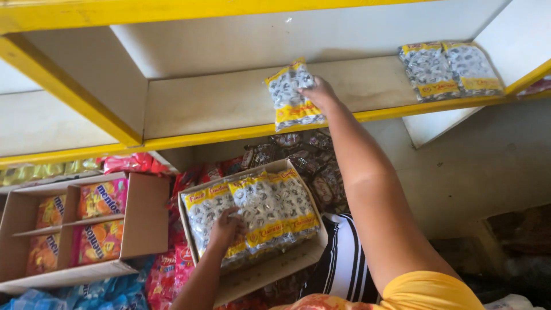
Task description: The person sits on the floor and repeatedly picks up packs of candies from a cardboard box, placing them onto a yellow shelf above. They arrange the packs in neat rows, filling the available space on the shelf.
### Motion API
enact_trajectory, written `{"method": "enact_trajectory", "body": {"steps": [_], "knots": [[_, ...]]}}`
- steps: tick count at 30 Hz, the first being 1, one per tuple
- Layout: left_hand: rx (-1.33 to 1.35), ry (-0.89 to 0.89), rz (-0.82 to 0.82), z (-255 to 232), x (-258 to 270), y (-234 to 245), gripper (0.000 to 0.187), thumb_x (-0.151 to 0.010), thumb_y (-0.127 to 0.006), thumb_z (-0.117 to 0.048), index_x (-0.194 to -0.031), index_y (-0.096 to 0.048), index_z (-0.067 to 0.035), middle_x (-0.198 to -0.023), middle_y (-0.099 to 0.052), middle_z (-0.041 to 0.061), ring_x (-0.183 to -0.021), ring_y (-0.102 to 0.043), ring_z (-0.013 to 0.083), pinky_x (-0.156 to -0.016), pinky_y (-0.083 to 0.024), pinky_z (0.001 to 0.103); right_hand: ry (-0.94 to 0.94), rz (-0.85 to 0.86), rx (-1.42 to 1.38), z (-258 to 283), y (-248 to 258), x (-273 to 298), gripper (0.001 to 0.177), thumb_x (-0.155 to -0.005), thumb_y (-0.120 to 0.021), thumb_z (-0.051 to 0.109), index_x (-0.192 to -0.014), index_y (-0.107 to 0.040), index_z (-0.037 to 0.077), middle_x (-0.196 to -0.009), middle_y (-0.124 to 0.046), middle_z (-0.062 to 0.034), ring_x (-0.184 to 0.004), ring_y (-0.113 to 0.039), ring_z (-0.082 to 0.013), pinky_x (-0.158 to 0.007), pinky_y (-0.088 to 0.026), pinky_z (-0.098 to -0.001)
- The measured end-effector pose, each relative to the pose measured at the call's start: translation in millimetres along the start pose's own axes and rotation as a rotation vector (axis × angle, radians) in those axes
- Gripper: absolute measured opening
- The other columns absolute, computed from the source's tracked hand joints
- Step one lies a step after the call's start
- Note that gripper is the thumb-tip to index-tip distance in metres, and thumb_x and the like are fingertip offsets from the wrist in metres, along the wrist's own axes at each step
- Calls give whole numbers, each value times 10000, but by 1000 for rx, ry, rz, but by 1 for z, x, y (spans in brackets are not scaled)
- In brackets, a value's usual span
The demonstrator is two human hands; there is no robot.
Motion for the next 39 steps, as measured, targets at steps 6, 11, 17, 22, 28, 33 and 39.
{"method": "enact_trajectory", "body": {"steps": [6,11,17,22,28,33,39], "knots": [[-25,52,-33,-16,12,-5,393,-987,-556,-152,-1378,-545,-115,-813,-708,123,-600,-660,185,-464,-481,313,-45,-221,1162,81,-2,44,499,-1053,-645,350,-1485,-547,120,-1458,-619,-132,-1322,-613,-300,-1119,-491,-476],[-16,81,-28,-18,11,-7,387,-991,-571,-174,-1373,-552,-112,-799,-700,129,-579,-638,185,-446,-448,308,152,47,1306,92,-65,65,731,-1025,-481,540,-1628,-215,224,-1703,-127,-90,-1574,-132,-293,-1241,-196,-566],[-7,97,-46,-19,9,-10,392,-979,-577,-156,-1369,-561,-126,-777,-683,130,-548,-631,186,-413,-432,314,-77,251,1404,86,-100,91,863,-1010,-356,680,-1644,76,284,-1716,170,-75,-1575,109,-329,-1249,-3,-600],[16,121,-65,-7,-3,-7,408,-965,-545,-132,-1373,-561,-137,-765,-672,136,-513,-616,196,-385,-429,327,-77,222,1479,81,-106,94,900,-1007,-445,608,-1667,55,256,-1712,145,-129,-1566,52,-408,-1228,-36,-643],[59,168,-36,-8,-2,-9,391,-983,-545,-150,-1374,-543,-136,-761,-655,131,-512,-591,195,-403,-439,327,-136,84,1477,75,-71,51,830,-1024,-465,557,-1647,8,280,-1722,110,-128,-1542,-5,-461,-1152,-133,-760],[77,114,-29,33,-34,9,388,-985,-557,-181,-1368,-542,-130,-695,-665,148,-523,-631,209,-426,-464,327,-225,-185,1377,65,22,20,834,-1002,-512,590,-1656,-51,355,-1729,65,-95,-1557,-25,-475,-1136,-141,-820],[-9,204,-130,40,-41,19,384,-982,-575,-161,-1365,-587,-139,-699,-659,149,-526,-625,230,-481,-475,348,-411,-338,1404,55,159,21,839,-998,-481,642,-1661,-51,360,-1736,62,-104,-1554,-44,-481,-1148,-176,-792]]}}
Point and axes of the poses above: each hand's wrist, its own x-axis away from the middle knuckle, its own y-axis out of the back of the hand, z = x × y, the point moved 9 cm from there along -x, towards the middle knuckle
